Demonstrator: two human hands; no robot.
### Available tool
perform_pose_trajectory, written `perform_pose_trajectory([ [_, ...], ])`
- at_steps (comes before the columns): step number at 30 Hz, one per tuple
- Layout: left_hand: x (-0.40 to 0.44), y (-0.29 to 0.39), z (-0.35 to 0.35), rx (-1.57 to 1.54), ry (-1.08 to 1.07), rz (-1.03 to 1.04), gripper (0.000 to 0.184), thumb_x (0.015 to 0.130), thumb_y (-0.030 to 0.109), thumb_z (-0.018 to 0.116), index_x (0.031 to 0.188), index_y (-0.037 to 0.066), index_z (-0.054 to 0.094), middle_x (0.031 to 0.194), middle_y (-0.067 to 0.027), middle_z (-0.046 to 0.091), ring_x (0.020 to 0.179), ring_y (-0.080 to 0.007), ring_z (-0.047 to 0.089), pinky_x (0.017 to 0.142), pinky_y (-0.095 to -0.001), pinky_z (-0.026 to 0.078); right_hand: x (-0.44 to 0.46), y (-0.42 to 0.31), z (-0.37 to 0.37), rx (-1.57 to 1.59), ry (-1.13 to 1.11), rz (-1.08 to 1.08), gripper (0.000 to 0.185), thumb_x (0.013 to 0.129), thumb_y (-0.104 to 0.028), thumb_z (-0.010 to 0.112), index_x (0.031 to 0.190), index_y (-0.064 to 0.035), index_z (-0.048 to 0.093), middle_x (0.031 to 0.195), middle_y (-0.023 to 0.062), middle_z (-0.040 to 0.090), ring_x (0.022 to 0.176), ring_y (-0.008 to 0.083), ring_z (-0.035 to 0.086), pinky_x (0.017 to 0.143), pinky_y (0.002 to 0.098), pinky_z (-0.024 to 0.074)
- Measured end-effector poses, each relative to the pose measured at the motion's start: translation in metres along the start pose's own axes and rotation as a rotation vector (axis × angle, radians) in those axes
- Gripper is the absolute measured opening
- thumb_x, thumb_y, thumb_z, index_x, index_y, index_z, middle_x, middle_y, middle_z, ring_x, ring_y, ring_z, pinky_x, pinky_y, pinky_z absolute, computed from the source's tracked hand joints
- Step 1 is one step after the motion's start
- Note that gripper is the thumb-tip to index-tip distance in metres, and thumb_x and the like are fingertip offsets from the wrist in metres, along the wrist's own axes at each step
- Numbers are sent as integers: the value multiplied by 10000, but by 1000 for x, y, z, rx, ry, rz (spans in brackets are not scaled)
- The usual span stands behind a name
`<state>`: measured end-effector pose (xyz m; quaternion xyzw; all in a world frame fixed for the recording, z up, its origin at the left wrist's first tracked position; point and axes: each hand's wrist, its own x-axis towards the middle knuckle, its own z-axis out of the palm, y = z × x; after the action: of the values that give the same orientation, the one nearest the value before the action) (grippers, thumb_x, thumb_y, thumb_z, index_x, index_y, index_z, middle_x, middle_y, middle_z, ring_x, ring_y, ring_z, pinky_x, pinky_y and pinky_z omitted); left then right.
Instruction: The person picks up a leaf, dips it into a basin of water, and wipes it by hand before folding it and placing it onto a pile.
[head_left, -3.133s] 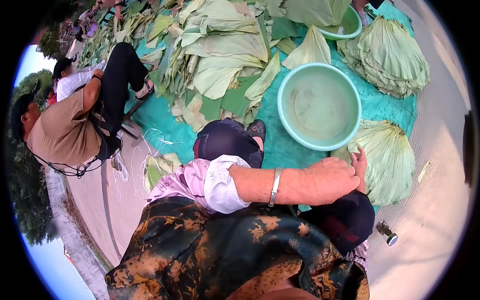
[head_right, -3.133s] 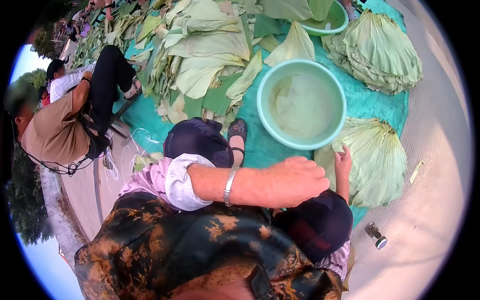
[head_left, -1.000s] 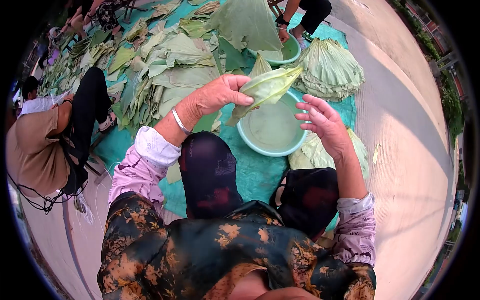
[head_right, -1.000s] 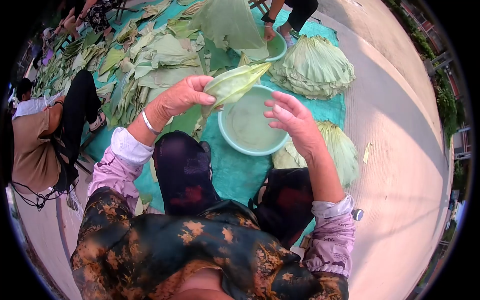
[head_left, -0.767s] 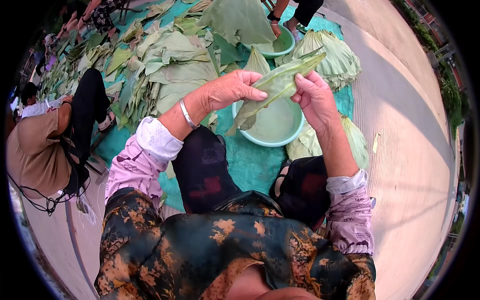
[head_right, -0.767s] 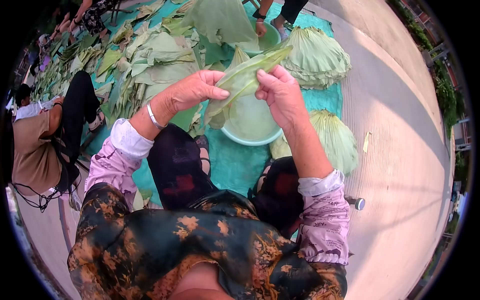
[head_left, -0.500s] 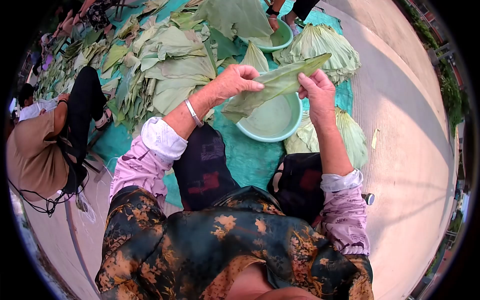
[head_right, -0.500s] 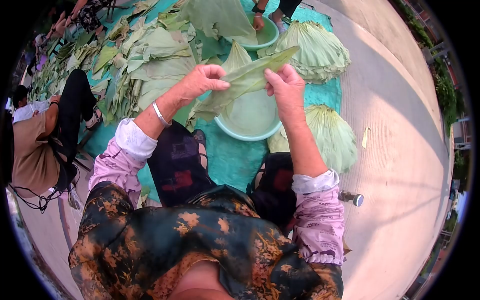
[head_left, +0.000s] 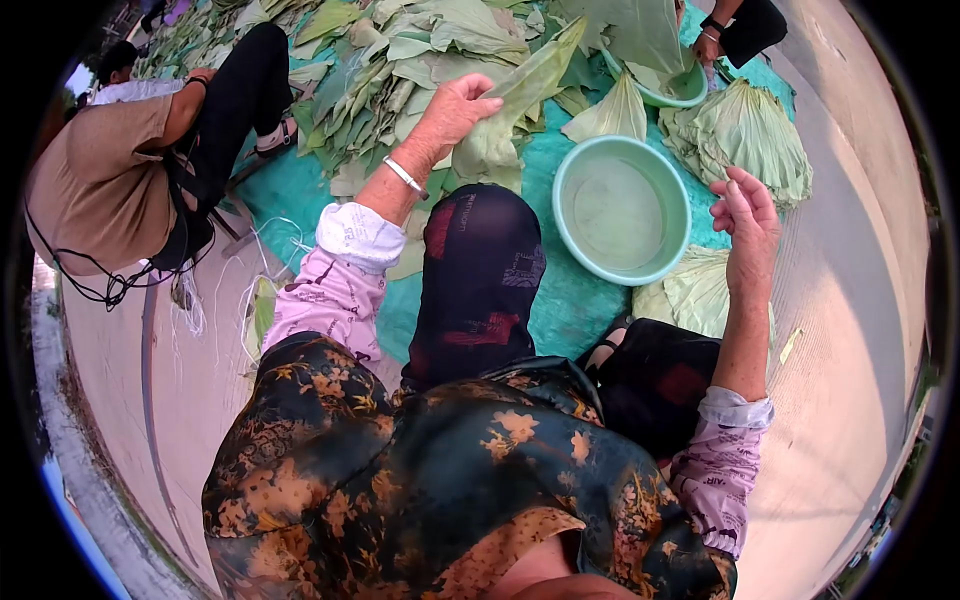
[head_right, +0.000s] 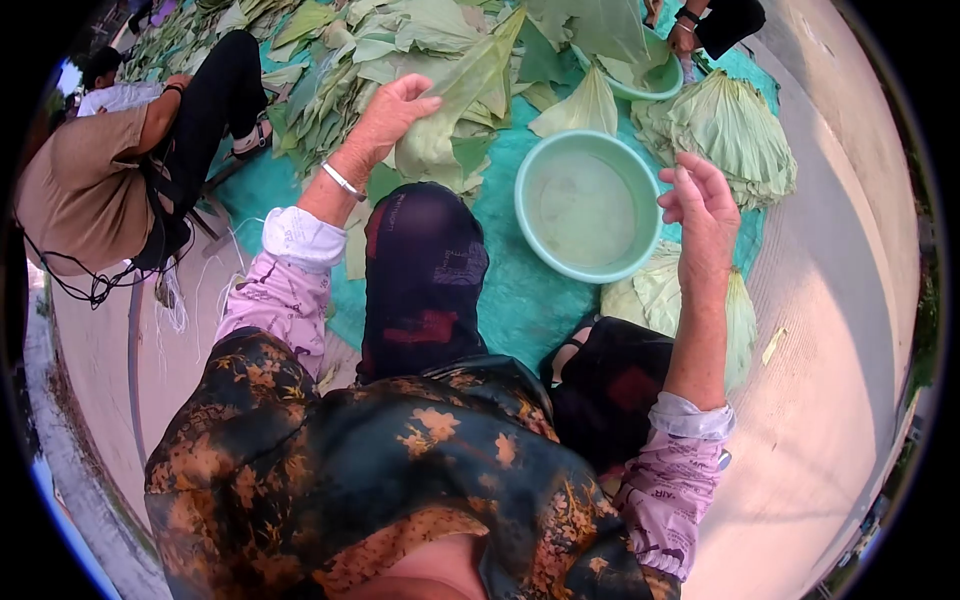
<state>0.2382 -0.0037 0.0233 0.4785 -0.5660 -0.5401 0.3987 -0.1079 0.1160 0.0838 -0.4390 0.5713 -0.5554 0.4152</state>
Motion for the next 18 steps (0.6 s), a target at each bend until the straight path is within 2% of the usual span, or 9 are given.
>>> perform_pose_trajectory([
  [5, -126, -152, -196, 268, 497, -306, 155, 748, 59, 628, 899, 42, 596, 781, 3, 593, 703, -87, 532, 654, -240, 440, -19, 2, -11, -63, -59, 16, 210, 872, -112, 524, 1046, -3, 566, 855, 59, 615, 639, 62, 503, 557, 187, 401],
  [7, -210, -159, -246, 583, 669, -536, 205, 704, 114, 649, 889, 34, 619, 782, -46, 615, 719, -130, 560, 645, -276, 450, -24, 0, -11, -67, -55, 21, 200, 877, -108, 516, 1041, -6, 568, 855, 57, 610, 642, 61, 500, 561, 187, 397],
  [8, -266, -226, -318, 947, 701, -448, 206, 673, 117, 659, 856, 30, 625, 756, -75, 620, 714, -154, 572, 643, -293, 453, -26, -1, -10, -71, -54, 26, 195, 879, -106, 512, 1038, -8, 569, 855, 56, 608, 644, 60, 498, 562, 188, 395],
  [9, -307, -224, -334, 965, 725, -666, 202, 652, 110, 647, 824, 8, 622, 744, -119, 629, 715, -225, 603, 642, -322, 462, -26, -1, -9, -82, -36, 32, 187, 882, -105, 508, 1031, -11, 571, 854, 52, 603, 643, 59, 494, 565, 188, 391],
  [10, -338, -223, -343, 1249, 730, -724, 187, 638, 92, 615, 798, -4, 617, 736, -158, 629, 727, -287, 620, 630, -345, 470, -25, 0, -8, -96, -33, 36, 185, 882, -105, 507, 1028, -11, 571, 853, 51, 603, 643, 59, 494, 564, 188, 391],
  [12, -402, -286, -404, 1484, 641, -874, 204, 633, 99, 606, 806, -7, 619, 746, -182, 624, 749, -325, 618, 629, -365, 475, -23, 2, -5, -125, -28, 43, 181, 882, -107, 506, 1022, -12, 571, 851, 49, 603, 643, 60, 494, 564, 187, 390],
  [15, -362, -266, -350, 1338, 925, -735, 193, 637, 83, 603, 808, -3, 625, 755, -169, 628, 755, -277, 628, 634, -343, 473, -20, 6, 3, -161, -38, 61, 178, 880, -106, 506, 1014, -8, 571, 846, 51, 601, 642, 63, 493, 562, 189, 391],
  [17, -282, -225, -272, 661, 985, -523, 197, 683, 55, 627, 871, 1, 604, 768, -69, 614, 700, -145, 577, 637, -292, 459, -17, 7, 7, -177, -51, 70, 179, 879, -105, 507, 1012, -6, 571, 845, 52, 600, 641, 65, 493, 562, 190, 392],
  [18, -246, -234, -251, 445, 896, -389, 174, 726, -10, 593, 899, 1, 583, 784, -57, 624, 695, -116, 564, 641, -257, 457, -16, 10, 8, -180, -58, 70, 179, 878, -105, 508, 1012, -4, 571, 844, 53, 599, 640, 66, 492, 561, 191, 393],
])
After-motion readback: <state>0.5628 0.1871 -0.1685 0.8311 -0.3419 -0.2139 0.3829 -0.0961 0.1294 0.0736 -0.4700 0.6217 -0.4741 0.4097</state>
